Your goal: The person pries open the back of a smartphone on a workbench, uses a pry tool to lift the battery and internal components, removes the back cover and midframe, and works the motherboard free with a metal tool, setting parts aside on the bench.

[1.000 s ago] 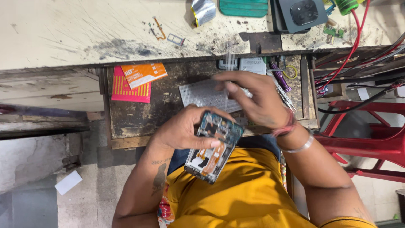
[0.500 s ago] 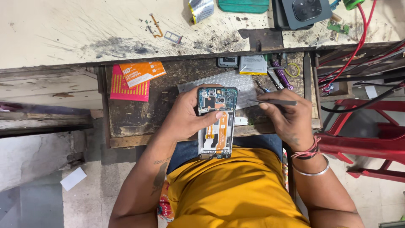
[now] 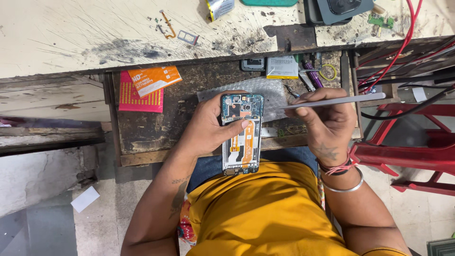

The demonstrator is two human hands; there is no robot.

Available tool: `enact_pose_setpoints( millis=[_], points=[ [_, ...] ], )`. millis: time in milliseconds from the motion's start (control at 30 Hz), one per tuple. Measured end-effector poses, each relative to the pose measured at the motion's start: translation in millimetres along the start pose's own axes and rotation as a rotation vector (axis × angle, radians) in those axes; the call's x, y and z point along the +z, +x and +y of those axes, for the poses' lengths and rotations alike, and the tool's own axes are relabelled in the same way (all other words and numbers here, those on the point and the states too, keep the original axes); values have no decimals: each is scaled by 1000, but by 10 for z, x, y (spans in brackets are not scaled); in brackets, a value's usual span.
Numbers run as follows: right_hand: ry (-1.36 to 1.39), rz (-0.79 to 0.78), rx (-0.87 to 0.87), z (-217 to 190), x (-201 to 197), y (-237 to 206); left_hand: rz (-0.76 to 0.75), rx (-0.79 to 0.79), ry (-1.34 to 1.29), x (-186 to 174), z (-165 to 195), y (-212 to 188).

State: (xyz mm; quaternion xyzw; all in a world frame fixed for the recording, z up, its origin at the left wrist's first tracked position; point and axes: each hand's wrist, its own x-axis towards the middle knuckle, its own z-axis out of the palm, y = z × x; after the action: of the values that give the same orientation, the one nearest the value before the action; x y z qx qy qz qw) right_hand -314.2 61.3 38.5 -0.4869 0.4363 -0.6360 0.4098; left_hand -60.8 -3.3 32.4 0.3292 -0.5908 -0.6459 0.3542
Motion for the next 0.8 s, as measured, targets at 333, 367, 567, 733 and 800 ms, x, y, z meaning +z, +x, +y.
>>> enact_pose_setpoints(
  millis=[333, 367, 567, 733, 800],
  points=[
    [-12, -53, -126, 230, 207, 51, -10, -32, -12, 4, 27, -9],
    [-29, -46, -120, 240, 208, 49, -9, -39, 0, 3, 27, -12],
    [-17, -39, -139, 267, 216, 38, -18, -25, -16, -2, 14, -13],
    [-15, -35, -152, 264, 224, 32, -19, -27, -23, -15, 15, -17],
    [-27, -41, -168, 262, 218, 29, -21, -23, -25, -13, 15, -11]
  ],
)
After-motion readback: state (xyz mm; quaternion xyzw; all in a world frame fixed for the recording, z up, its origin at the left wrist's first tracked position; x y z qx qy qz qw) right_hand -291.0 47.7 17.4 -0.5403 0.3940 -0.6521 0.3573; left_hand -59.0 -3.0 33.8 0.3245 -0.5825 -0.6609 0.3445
